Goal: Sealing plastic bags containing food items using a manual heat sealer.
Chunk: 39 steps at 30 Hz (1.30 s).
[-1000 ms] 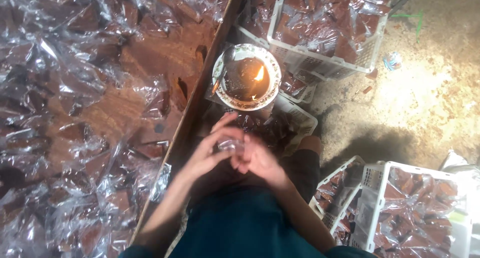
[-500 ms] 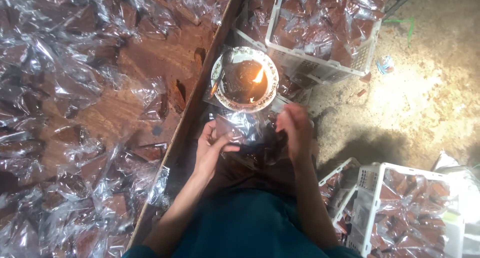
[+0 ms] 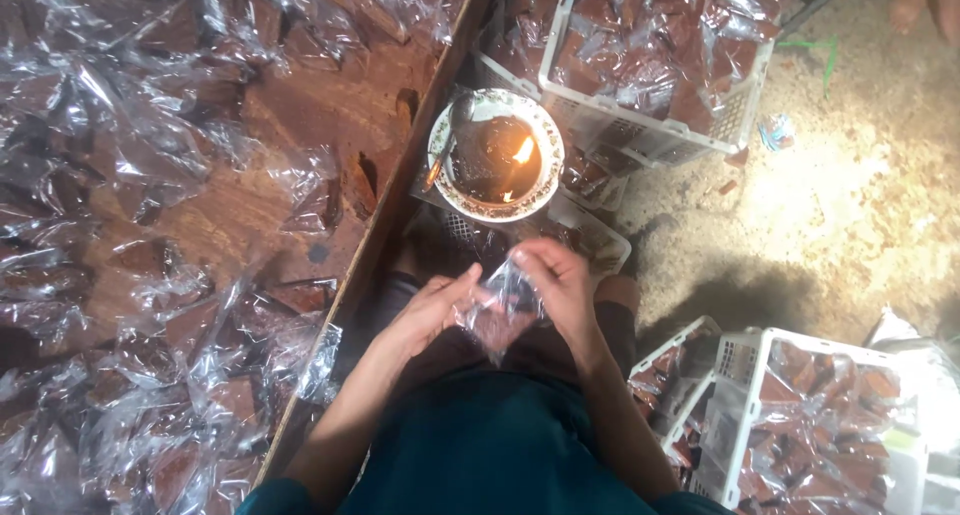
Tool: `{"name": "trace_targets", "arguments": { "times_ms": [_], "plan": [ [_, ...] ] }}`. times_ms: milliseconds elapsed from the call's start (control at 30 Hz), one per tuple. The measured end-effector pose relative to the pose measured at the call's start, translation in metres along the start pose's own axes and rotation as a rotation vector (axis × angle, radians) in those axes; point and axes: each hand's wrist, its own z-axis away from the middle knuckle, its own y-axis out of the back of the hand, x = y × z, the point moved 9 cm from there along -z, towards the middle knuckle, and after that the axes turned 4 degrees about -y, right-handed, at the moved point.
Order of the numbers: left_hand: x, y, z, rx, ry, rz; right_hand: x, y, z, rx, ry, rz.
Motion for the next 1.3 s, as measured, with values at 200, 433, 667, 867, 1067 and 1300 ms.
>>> {"name": "trace_targets", "arguments": {
  "times_ms": [200,433,667,867,1067,1300],
  "plan": [
    [-0.037,-0.007,-0.008,-0.325,0.035,-0.208,0.008,-0.019,0.003,-0.105,0.006,0.086],
    [-0.057,0.001,-0.006,-0.329,0.032,-0.140,-0.003,-0.015,0.008,-0.156,0.035,0.113],
    [-0.071,0.030,-0.025,-0.222,-0.124,0.007,0.010,-0.009,0.001,-0.325,-0.023,0.104],
    [-0.085,0.046,-0.031,-0.207,-0.138,0.019,0.049,0.007,0.000,-0.184,-0.027,0.159],
    [-0.067,0.050,-0.011,-0.255,-0.095,-0.053,-0.017,-0.033,0.023,-0.472,0.032,0.035],
    [-0.047,0.069,-0.027,0.061,-0.325,-0.064,0.021,-0.025,0.004,-0.409,-0.122,0.185]
  ]
}}
